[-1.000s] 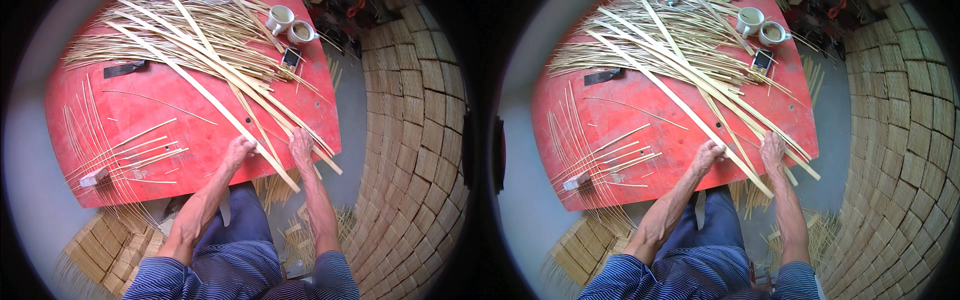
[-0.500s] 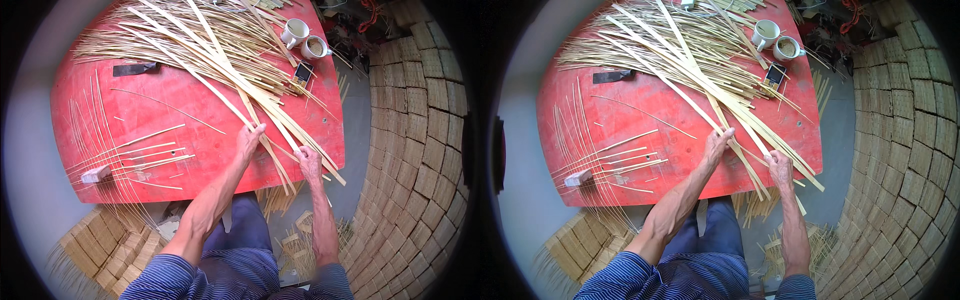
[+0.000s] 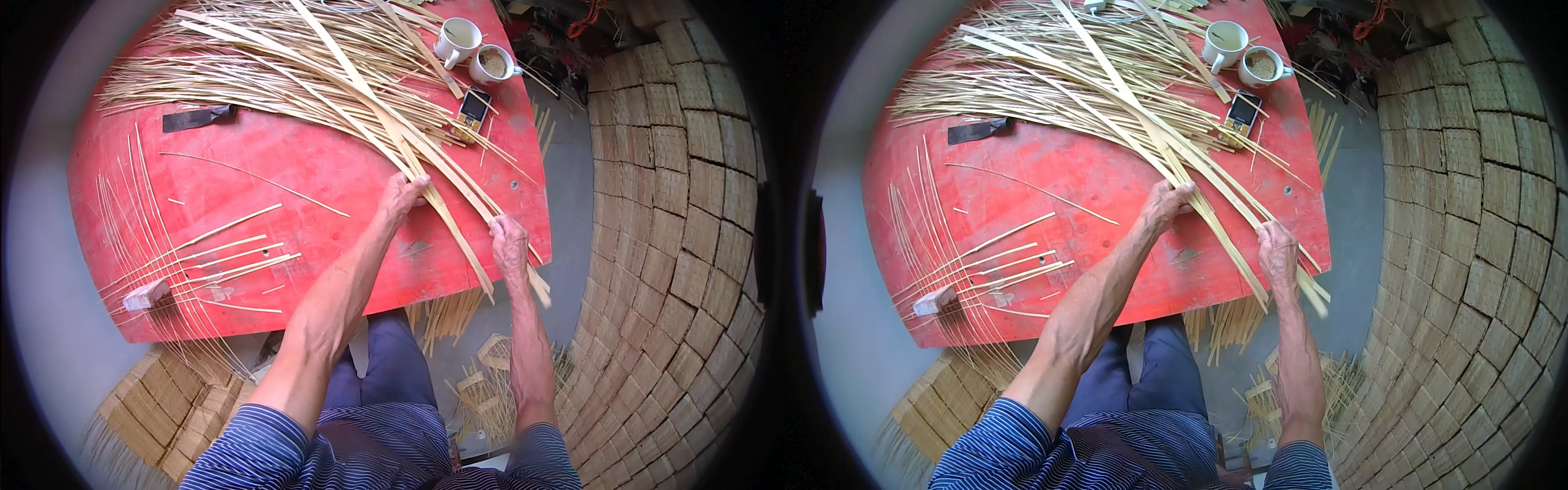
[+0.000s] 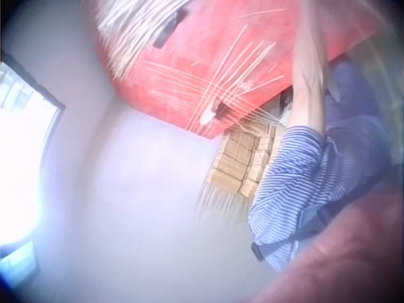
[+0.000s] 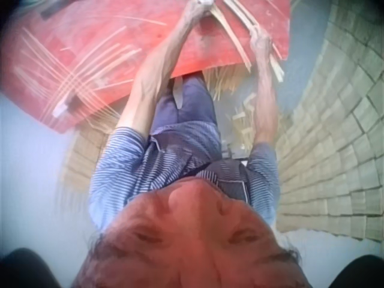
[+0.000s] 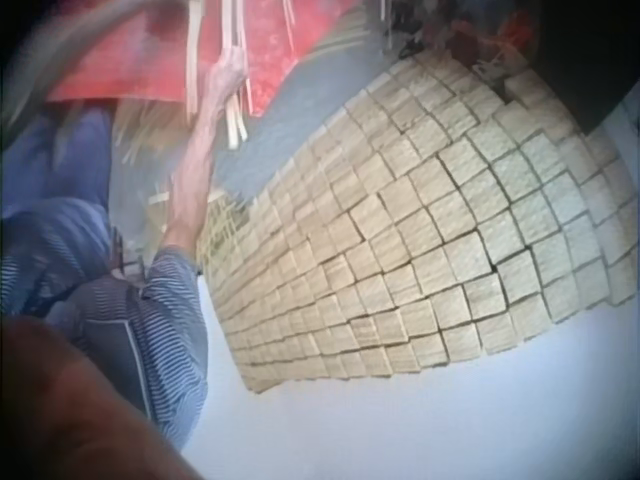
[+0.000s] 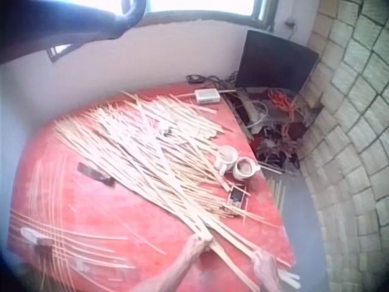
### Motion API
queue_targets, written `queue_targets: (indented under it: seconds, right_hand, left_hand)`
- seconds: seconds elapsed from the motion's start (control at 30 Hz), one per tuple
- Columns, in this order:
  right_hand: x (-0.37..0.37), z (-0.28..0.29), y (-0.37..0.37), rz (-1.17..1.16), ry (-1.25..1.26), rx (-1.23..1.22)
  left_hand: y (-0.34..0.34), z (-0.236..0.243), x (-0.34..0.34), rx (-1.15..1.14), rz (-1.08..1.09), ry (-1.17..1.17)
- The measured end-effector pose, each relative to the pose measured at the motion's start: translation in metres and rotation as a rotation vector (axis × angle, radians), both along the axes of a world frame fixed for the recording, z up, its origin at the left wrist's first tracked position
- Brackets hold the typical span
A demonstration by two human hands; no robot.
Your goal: The person weaves thin bamboo strips into a grid pattern on a red work surface. They interlace the strips by hand, periodically tapping them with a wooden block to tighten the weave. The person also gathers and organizes additional bamboo strips from a nearby pile.
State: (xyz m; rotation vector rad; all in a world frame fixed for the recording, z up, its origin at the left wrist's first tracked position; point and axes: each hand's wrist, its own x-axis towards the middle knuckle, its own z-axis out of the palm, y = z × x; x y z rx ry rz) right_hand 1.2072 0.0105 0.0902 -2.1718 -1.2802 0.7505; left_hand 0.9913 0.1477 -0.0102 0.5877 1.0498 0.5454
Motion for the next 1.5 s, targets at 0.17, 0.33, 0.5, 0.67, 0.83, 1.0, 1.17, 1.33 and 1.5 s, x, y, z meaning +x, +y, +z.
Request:
queue_targets:
  seconds: [0.17, 0.33, 0.5, 0.67, 0.83, 1.0, 1.17, 1.33, 1.5]
  right_hand:
    - [-0.002, 0.026, -0.003, -0.100, -0.051, -0.066]
    - [-0.034, 0.052, -0.007, -0.122, 0.066, -0.062]
    - [-0.063, 0.048, -0.033, -0.171, 0.363, -0.274]
    - [-0.065, 0.047, -0.055, -0.119, 0.239, -0.304]
    - [-0.072, 0.040, -0.055, -0.025, 0.009, -0.195]
    - [-0.039, 0.019, -0.047, -0.018, -0.150, -0.031]
    - [-0.006, -0.010, 0.008, 0.078, -0.414, 0.172]
    - [0.012, -0.032, 0.022, 0.222, -0.285, -0.152]
    - [0.019, -0.012, 0.017, 0.167, -0.149, 0.005]
  left_hand:
    - [0.003, 0.060, -0.002, 0.040, -0.344, 0.612]
    - [-0.016, 0.099, -0.011, -0.079, -0.131, 0.180]
    - [-0.013, 0.080, 0.003, -0.121, 0.010, -0.055]
    - [-0.027, 0.057, -0.004, -0.152, 0.030, -0.053]
    - [-0.023, 0.060, -0.007, -0.006, -0.128, 0.168]
    - [-0.025, 0.071, -0.023, 0.024, -0.209, 0.413]
    - [-0.031, 0.069, -0.036, 0.101, -0.148, 0.354]
    - [-0.023, 0.086, -0.032, 0.062, -0.097, 0.254]
    - [-0.013, 0.088, -0.030, 0.066, -0.134, 0.135]
